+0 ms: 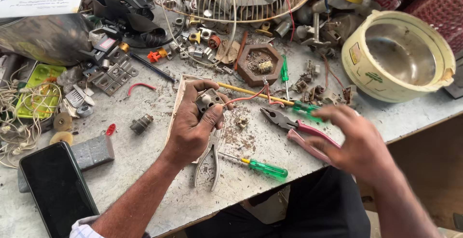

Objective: The person uses pliers to strip and adjust wires on a small electrical component. They repeatedly bend and cut wire ends while holding the component in their left hand. The workspace contains various tools and disassembled parts.

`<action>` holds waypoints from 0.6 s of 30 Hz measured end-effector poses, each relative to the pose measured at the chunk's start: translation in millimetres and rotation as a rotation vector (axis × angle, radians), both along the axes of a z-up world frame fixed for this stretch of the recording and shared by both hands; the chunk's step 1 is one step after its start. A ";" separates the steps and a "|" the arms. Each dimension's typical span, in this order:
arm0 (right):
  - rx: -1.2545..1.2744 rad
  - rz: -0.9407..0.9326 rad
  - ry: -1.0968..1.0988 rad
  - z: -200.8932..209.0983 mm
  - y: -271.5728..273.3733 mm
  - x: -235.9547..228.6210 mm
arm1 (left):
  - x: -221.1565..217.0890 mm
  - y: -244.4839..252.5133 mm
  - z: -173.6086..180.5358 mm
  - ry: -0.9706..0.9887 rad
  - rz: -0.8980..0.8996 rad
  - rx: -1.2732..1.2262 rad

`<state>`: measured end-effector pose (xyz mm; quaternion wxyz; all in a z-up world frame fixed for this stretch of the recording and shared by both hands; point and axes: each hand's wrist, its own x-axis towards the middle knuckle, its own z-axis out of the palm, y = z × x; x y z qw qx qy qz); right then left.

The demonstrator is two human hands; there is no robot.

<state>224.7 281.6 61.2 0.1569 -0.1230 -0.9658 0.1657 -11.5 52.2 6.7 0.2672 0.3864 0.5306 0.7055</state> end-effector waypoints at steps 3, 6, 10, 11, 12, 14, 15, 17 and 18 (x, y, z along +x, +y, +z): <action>0.105 -0.224 -0.231 -6.0 -16.7 11.6 | 0.3 -0.5 -1.9 -0.020 0.027 0.002; 0.169 -0.182 -0.185 -13.8 -22.4 12.5 | 0.2 1.3 -3.4 -0.044 0.013 -0.015; 0.203 -0.144 -0.172 -22.0 -30.5 9.9 | 2.6 1.1 -0.6 0.044 0.026 -0.076; 0.210 -0.163 -0.185 -24.2 -32.2 7.8 | 2.8 1.7 1.5 0.072 0.034 -0.097; 0.217 -0.182 -0.197 -26.0 -33.9 6.2 | 3.8 0.2 4.0 0.049 0.003 -0.089; 0.198 -0.181 -0.210 -26.7 -32.1 2.7 | 5.1 0.1 9.1 0.005 -0.064 -0.060; 0.185 -0.180 -0.228 -27.3 -31.0 3.1 | 6.0 0.6 10.0 -0.010 -0.081 -0.064; 0.008 -0.276 -0.344 -26.6 -26.3 9.0 | 6.6 1.1 9.8 -0.044 -0.114 -0.073; -0.082 -0.325 -0.403 -27.2 -24.3 11.5 | 6.2 1.1 9.4 -0.002 -0.105 -0.076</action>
